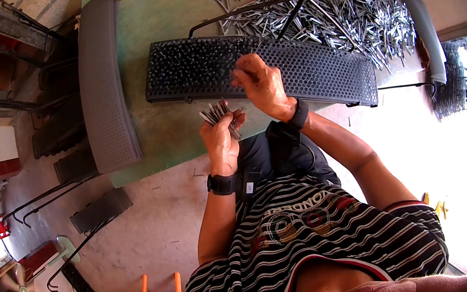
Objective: The person picks up metal brackets from a table by hand and places them into a black plastic tray.
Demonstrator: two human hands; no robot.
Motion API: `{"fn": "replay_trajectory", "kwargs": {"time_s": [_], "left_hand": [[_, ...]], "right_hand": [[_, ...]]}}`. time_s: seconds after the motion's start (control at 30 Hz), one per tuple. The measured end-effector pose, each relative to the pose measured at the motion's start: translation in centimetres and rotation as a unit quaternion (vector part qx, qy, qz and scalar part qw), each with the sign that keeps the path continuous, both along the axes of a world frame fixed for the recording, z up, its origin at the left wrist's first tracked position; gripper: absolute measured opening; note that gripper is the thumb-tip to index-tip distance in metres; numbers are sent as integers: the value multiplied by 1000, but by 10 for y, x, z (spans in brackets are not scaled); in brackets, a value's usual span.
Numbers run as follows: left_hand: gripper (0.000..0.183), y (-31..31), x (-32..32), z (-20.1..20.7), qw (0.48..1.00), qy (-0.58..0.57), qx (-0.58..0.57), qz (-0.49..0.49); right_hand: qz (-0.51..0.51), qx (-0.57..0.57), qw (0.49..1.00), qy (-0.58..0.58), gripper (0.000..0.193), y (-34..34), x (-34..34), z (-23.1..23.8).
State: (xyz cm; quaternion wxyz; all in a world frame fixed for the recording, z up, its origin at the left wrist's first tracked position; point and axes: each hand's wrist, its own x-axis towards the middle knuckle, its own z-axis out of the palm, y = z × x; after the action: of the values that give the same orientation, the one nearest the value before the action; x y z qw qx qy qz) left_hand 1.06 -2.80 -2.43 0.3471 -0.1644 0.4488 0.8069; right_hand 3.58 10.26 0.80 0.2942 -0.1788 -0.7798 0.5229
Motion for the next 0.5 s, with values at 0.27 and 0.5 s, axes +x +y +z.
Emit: {"fn": "replay_trajectory", "kwargs": {"time_s": [0.27,0.5], "left_hand": [[18,-7,-1,4,999,-4,-46,-20],[18,15,6,21,998,22,-37,-52]], "right_hand": [[74,339,938,25,8,9,-2,-17],[82,58,982,-162,14,19,20,5]]}}
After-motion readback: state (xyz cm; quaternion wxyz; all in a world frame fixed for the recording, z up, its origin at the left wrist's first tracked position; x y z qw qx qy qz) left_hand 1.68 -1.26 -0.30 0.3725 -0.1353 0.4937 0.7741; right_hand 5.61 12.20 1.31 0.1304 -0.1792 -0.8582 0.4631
